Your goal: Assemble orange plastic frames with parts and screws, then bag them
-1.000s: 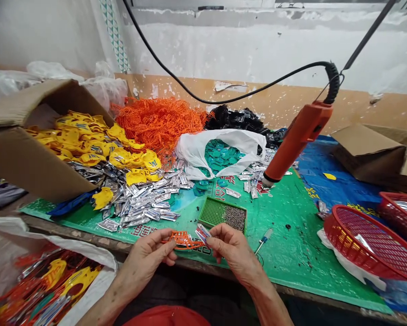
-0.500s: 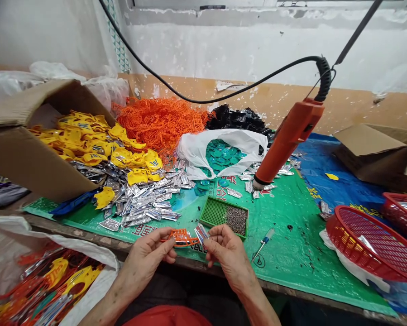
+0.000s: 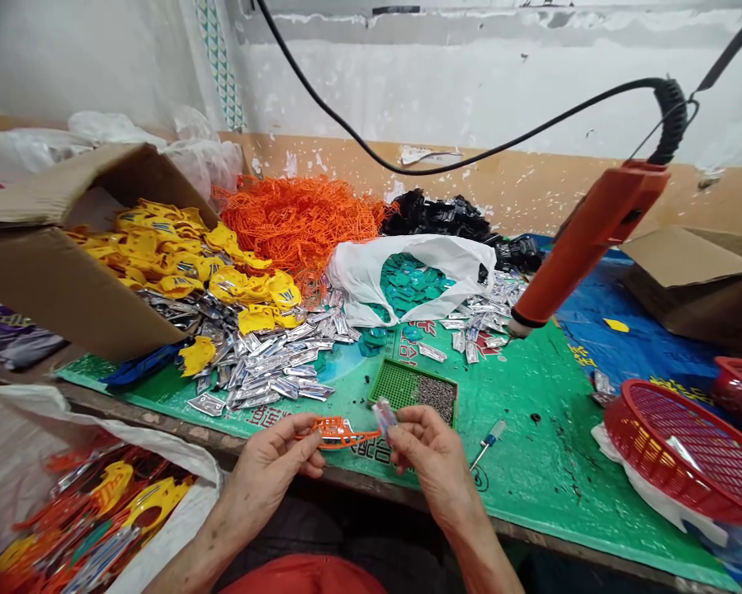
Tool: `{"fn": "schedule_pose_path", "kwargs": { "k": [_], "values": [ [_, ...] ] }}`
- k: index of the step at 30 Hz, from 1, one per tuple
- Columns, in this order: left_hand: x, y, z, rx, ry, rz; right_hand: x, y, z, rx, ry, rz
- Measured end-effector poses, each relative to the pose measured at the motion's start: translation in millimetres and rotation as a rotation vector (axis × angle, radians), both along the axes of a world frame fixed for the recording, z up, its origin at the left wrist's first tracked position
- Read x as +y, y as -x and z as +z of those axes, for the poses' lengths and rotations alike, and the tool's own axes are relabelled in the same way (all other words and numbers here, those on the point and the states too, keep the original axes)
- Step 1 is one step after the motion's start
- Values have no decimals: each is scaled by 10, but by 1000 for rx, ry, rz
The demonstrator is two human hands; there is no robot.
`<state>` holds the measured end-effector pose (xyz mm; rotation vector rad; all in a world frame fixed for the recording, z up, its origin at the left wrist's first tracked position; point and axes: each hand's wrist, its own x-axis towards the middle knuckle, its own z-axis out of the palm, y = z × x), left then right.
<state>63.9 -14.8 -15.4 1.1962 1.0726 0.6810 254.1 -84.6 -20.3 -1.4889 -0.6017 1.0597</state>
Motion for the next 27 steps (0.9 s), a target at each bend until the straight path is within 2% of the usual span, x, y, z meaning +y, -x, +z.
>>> {"fn": "schedule_pose_path", "kwargs": {
  "k": [2,5,8,10,12,14,16,18,19,23,27],
  "values": [
    [-23,5,-3,-8,-2,-39,-24,-278,-9,-179,30,-118],
    [-67,14,-1,-40,23,-125,-68,-820,-66,-544,182,-321],
    [-101,29,6,-55,49,-144,-116,-1202,-109,-779,316,-379],
    [-110,46,9,-57,48,-128,-134,-1227,-95,-971,318,-387],
    [-110,69,12,-51,45,-116,-104,-1056,-51,-1174,199,-363],
    [-106,96,18,-32,44,-115,11,-751,7,-1199,7,-227],
    [-104,123,29,-11,49,-116,217,-400,57,-1085,-102,70],
    [-105,153,40,-2,48,-107,483,-75,79,-1084,-94,362],
    [-107,170,44,-3,45,-97,622,64,77,-1083,-90,442],
    [-108,271,48,-7,30,-46,1054,430,-1,-1081,-45,572],
    [-81,399,48,10,7,11,1203,549,-80,-995,-11,603]
  ]
}}
